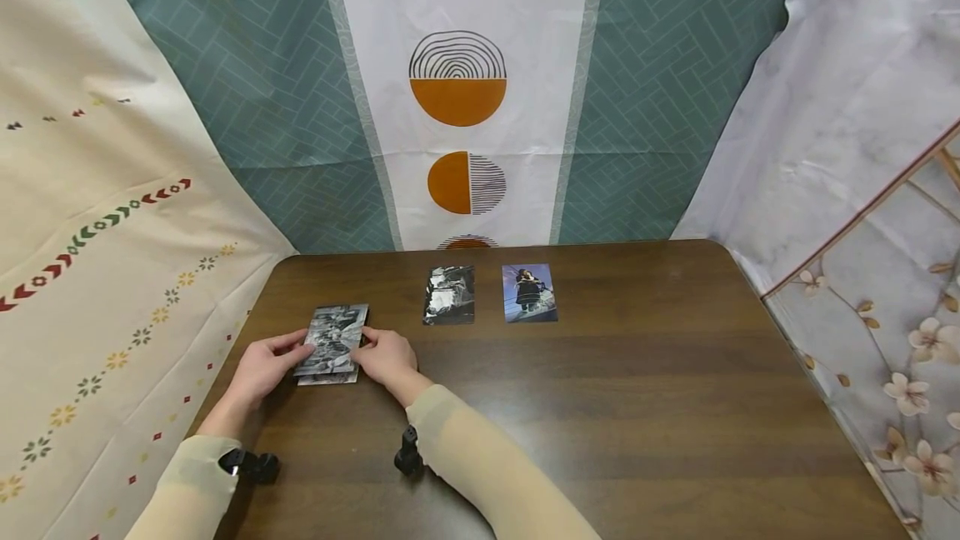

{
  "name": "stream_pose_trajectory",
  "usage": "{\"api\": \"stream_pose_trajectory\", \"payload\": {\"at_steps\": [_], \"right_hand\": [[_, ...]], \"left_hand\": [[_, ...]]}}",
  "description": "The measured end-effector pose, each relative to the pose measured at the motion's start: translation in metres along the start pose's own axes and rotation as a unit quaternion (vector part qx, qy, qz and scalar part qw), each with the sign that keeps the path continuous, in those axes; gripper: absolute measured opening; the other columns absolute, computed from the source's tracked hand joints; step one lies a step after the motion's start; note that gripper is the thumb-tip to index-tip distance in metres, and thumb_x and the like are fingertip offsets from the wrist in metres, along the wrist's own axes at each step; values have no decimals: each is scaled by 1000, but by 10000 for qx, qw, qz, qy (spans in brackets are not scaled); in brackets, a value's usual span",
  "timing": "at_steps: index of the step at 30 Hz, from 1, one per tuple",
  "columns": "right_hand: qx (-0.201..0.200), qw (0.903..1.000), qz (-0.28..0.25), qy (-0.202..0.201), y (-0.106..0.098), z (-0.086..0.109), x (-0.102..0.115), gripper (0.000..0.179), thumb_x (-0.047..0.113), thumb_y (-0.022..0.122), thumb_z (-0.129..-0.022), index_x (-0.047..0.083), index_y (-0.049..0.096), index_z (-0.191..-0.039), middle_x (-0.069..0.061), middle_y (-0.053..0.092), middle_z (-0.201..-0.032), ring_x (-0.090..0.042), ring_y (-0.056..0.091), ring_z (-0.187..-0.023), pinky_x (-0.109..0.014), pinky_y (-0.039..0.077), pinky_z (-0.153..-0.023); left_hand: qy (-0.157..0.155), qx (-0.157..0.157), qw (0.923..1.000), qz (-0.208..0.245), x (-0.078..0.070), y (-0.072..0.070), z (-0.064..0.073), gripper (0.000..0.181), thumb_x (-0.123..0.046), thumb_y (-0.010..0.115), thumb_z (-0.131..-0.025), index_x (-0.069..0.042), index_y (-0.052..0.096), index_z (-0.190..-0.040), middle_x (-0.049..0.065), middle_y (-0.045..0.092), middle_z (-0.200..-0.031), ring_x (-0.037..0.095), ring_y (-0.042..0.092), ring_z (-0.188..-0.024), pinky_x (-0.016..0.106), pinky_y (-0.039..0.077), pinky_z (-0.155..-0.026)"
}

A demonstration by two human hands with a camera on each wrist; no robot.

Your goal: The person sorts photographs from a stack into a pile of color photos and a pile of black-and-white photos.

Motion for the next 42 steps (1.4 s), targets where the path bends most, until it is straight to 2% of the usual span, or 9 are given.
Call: {"api": "stream_pose_trajectory", "payload": {"at_steps": [2,5,11,17,20,25,28,35,42], "right_hand": [[19,10000,-48,25,0,0,0,57,30,81,-94,21,67,-149,11,77,-90,-11,72,-90,-37,55,-97],[15,9998,-183,19,0,-1,-1,59,28,83,-94,18,66,-149,9,77,-88,-10,72,-86,-37,55,-96],[-139,9959,-896,3,0,-5,-4,59,18,85,-92,14,66,-148,5,77,-84,-9,71,-80,-33,56,-84],[-244,9905,-1350,28,-7,-6,-6,58,14,84,-93,16,67,-148,3,77,-85,-10,72,-82,-32,57,-84],[-236,9863,-1631,40,-13,-6,-8,58,12,82,-94,16,66,-149,2,76,-85,-14,72,-83,-29,54,-76],[-206,9781,-2070,89,-26,-6,-11,57,9,79,-96,14,64,-150,1,69,-81,-15,60,-71,-26,43,-60],[-172,9759,-2173,86,-35,-6,-14,57,8,77,-97,14,63,-152,0,66,-79,-13,52,-66,-26,39,-58],[-172,9762,-2157,-124,-60,-3,-23,57,9,76,-97,11,61,-152,2,67,-81,-23,58,-78,-28,40,-61],[-66,9790,-2034,-137,-82,0,-40,58,13,74,-99,12,58,-155,3,62,-80,-11,46,-62,-27,36,-54]], "left_hand": [[-1,2,10000,94,-2,1,0,57,-33,77,-101,1,64,-146,10,66,-109,27,56,-104,25,46,-79],[-15,25,9998,207,-4,3,0,60,-34,78,-101,1,63,-147,11,64,-110,25,55,-102,25,46,-79],[-80,-19,9992,390,-8,7,0,61,-34,79,-100,1,62,-148,11,69,-113,19,58,-101,21,49,-79],[-128,-112,9963,838,-16,11,-2,61,-29,80,-100,1,61,-149,6,69,-101,15,59,-85,24,51,-71],[-94,-149,9954,940,-23,15,-4,61,-28,79,-101,1,60,-150,3,68,-95,14,58,-76,25,51,-67],[142,-254,9943,1024,-35,24,-6,58,-24,78,-101,0,60,-150,3,66,-89,13,55,-68,25,46,-60],[271,-275,9928,1136,-42,31,-8,56,-21,78,-101,0,60,-150,3,66,-87,12,53,-64,26,43,-57],[400,-134,9908,1286,-58,49,-14,58,-24,77,-102,-2,58,-153,4,65,-86,13,50,-63,28,41,-57],[514,-65,9911,1224,-69,71,-17,56,-23,76,-102,-4,60,-152,3,63,-81,15,49,-62,29,42,-60]]}}
Point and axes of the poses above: each hand's wrist, its own z-axis away from the middle knuckle, its own y-axis out of the palm, x = y × z, the point moved 2 cm from there along -z, towards the middle knuckle
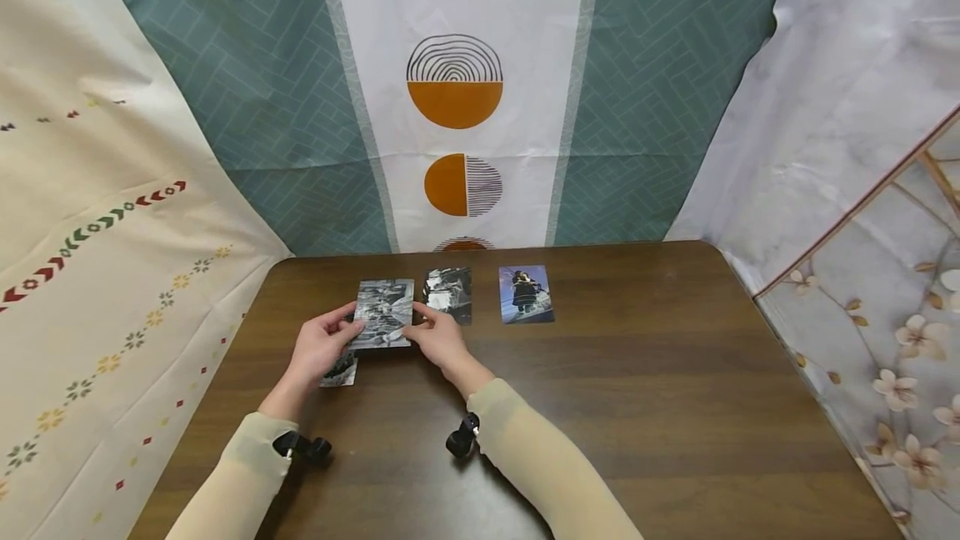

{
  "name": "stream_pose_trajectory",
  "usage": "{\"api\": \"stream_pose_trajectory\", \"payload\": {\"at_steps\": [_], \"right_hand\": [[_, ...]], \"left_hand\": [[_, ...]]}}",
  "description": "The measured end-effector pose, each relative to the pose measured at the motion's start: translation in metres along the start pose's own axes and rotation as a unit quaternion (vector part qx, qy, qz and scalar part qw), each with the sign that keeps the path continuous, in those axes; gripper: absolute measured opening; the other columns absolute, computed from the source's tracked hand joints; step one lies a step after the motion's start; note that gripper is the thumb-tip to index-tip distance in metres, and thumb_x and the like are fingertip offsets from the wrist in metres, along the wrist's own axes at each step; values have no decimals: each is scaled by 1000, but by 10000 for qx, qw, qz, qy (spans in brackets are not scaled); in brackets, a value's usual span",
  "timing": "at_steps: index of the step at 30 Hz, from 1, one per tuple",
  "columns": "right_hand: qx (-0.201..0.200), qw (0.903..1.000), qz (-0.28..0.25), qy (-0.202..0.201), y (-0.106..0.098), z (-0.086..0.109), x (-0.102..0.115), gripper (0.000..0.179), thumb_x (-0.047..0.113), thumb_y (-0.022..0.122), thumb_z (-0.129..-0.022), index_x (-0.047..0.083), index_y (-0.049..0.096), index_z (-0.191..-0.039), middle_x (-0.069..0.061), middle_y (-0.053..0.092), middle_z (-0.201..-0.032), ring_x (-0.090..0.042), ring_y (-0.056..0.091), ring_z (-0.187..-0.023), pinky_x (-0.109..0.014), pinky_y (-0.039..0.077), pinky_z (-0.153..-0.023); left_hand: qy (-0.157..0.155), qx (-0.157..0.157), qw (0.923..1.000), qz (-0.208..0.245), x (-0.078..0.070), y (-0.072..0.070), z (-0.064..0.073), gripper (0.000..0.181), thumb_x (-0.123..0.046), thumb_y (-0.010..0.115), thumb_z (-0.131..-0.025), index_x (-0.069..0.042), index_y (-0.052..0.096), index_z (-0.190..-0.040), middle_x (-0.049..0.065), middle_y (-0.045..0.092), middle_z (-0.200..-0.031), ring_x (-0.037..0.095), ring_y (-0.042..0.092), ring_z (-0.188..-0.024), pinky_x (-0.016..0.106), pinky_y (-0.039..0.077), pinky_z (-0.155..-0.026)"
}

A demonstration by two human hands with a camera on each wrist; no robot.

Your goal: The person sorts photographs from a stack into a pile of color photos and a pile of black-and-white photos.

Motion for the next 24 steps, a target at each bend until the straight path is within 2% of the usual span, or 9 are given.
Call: {"api": "stream_pose_trajectory", "payload": {"at_steps": [6,13,24], "right_hand": [[-153,9998,-91,1,-25,2,-2,59,14,72,-100,11,57,-156,2,67,-84,-18,50,-65,-27,38,-52],[-385,9992,113,-41,-52,4,-5,58,14,71,-101,8,56,-156,-4,73,-95,-27,60,-81,-29,41,-60],[-370,9992,123,35,-67,7,-8,57,17,69,-103,11,54,-158,-8,75,-104,-24,64,-93,-36,45,-77]], "left_hand": [[-55,-6,9999,135,-12,28,-5,56,-24,76,-102,-6,60,-153,2,61,-81,15,49,-62,30,40,-57],[-83,39,9984,552,-22,57,-13,54,-21,76,-102,-7,61,-152,1,61,-82,14,47,-61,28,39,-58],[-144,194,9961,844,-24,72,-18,55,-24,76,-103,-7,60,-153,0,60,-81,10,47,-59,28,41,-59]]}}
Point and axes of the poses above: each hand's wrist, its own z-axis away from the middle knuckle, its own y-axis out of the palm, x = y × z, the point moved 2 cm from there along -z, towards the middle knuckle
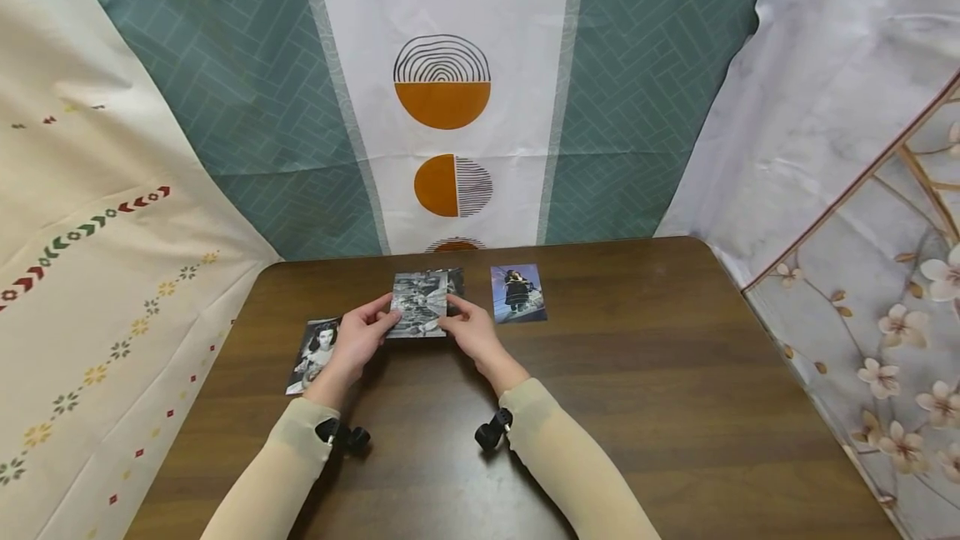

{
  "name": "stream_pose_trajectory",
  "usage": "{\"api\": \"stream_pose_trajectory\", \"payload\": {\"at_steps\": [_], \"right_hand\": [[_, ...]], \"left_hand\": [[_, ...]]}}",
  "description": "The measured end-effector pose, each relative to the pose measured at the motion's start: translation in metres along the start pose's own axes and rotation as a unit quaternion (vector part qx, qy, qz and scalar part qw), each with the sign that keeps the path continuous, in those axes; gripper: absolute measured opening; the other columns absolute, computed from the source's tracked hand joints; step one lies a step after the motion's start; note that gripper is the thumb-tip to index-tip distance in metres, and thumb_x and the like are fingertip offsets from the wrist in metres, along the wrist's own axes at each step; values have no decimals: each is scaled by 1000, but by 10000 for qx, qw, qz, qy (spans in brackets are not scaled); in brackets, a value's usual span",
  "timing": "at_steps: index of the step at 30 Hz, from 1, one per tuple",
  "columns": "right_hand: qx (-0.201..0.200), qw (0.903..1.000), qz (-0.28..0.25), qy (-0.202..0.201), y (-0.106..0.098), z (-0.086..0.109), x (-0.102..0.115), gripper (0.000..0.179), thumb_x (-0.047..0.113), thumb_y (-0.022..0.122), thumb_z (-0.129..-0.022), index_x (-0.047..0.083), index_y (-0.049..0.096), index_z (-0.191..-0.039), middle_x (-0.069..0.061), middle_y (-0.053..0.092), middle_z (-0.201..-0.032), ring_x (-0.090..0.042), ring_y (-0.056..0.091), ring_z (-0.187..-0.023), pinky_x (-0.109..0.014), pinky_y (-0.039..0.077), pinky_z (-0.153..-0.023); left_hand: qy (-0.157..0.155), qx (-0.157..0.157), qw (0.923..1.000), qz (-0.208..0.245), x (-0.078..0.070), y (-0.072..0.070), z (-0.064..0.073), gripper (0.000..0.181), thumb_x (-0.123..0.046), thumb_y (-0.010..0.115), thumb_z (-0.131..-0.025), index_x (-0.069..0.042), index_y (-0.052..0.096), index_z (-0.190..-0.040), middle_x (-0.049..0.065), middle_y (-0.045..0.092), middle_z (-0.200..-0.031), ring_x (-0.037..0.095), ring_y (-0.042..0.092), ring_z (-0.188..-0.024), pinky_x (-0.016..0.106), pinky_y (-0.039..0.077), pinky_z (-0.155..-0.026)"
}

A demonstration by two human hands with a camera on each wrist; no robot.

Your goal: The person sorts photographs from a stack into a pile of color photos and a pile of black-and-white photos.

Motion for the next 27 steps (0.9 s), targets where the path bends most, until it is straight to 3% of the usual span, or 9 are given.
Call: {"api": "stream_pose_trajectory", "payload": {"at_steps": [9,18,27], "right_hand": [[-194,9996,155,-132,-4,-11,0,54,12,70,-102,8,58,-155,-8,73,-100,-27,59,-84,-32,44,-71],[-259,9991,335,-100,-11,-17,2,54,11,69,-102,7,58,-154,-14,75,-111,-29,64,-92,-32,45,-71],[-472,9938,1007,48,-17,-33,-1,52,15,70,-101,11,61,-152,-12,72,-115,-26,65,-100,-39,50,-80]], "left_hand": [[-3,-86,10000,-48,0,7,-8,53,-24,76,-103,-9,61,-152,3,66,-91,14,52,-69,27,44,-62],[-70,-38,9995,-296,-1,12,-19,54,-19,77,-101,-7,62,-151,5,68,-97,16,56,-75,28,47,-67],[39,170,9946,-1020,-2,21,-33,59,-21,78,-99,-3,59,-152,6,63,-94,15,58,-65,30,47,-64]]}}
Point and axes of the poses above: each hand's wrist, its own z-axis away from the middle knuckle, its own y-axis out of the palm, x = y × z, the point moved 2 cm from there along -z, towards the middle knuckle
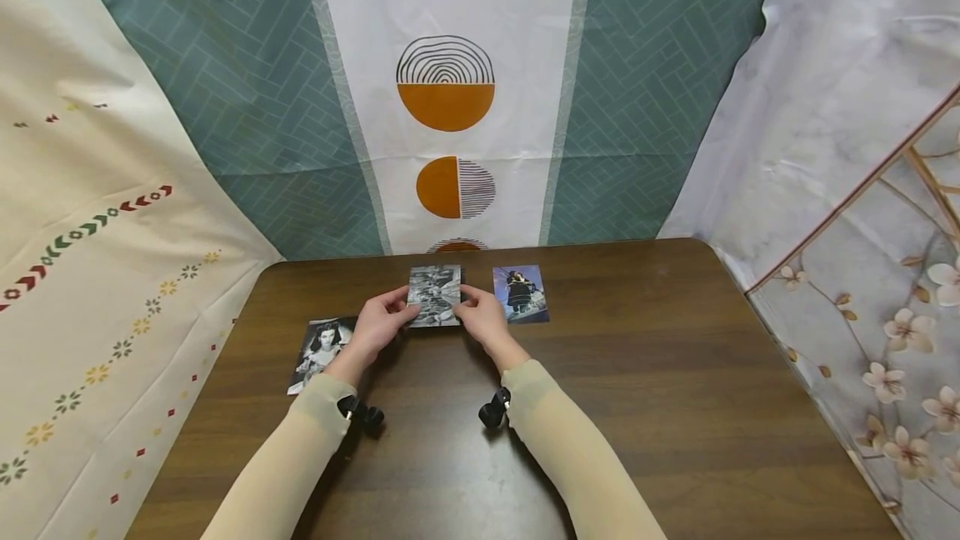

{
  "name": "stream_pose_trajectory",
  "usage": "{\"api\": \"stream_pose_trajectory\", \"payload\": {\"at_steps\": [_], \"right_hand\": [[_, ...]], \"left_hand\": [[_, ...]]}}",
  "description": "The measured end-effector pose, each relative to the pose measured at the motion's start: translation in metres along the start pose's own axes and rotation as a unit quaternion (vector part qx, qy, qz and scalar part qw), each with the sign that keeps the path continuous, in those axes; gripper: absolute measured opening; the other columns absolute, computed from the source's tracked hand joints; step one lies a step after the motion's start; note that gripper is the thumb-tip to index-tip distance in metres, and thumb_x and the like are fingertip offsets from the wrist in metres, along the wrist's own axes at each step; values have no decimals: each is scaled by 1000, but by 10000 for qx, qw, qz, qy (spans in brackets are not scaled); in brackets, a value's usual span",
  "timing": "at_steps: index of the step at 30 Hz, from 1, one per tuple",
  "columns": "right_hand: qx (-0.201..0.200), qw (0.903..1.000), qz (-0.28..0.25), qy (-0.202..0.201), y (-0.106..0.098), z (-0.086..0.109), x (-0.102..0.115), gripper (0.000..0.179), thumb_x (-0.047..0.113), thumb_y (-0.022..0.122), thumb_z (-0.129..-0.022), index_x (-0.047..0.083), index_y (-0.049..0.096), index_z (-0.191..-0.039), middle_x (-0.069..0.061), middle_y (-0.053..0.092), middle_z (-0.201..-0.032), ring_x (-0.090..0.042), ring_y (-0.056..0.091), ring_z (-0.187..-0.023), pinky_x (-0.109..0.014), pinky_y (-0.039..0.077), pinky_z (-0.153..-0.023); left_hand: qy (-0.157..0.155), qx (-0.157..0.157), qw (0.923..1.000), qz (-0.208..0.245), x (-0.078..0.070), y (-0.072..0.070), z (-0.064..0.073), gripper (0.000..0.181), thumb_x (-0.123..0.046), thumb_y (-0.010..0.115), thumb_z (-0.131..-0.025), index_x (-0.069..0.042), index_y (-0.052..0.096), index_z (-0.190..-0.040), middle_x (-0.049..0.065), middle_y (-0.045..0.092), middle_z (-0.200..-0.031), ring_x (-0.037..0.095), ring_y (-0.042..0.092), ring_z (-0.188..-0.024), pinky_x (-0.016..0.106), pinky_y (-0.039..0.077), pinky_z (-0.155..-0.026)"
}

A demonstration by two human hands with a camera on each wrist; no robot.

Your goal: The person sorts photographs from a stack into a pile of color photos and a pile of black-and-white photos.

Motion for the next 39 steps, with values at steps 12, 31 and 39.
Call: {"api": "stream_pose_trajectory", "payload": {"at_steps": [12,31,39], "right_hand": [[-380,9960,795,-117,6,-11,-1,53,11,67,-95,7,65,-148,-6,74,-101,-22,64,-89,-40,50,-82],[-590,9770,2034,233,10,-18,-1,53,21,65,-97,23,65,-150,3,73,-105,-21,66,-92,-40,50,-73],[-653,9777,1955,400,10,-20,-1,51,24,64,-98,24,66,-149,1,72,-107,-21,64,-93,-38,47,-71]], "left_hand": [[-274,-57,9977,-625,2,11,-11,56,-20,75,-99,-2,61,-150,6,60,-95,21,53,-87,34,42,-77],[-380,116,9919,-1204,-3,16,-14,58,-24,70,-102,-1,57,-153,7,60,-93,24,53,-86,40,44,-82],[-377,234,9920,-1184,-4,16,-13,59,-26,68,-104,-1,55,-155,11,67,-102,26,57,-94,46,49,-91]]}}
Point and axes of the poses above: each hand's wrist, its own z-axis away from the middle knuckle, its own y-axis out of the palm, x = y × z, the point moved 2 cm from there along -z, towards the middle knuckle
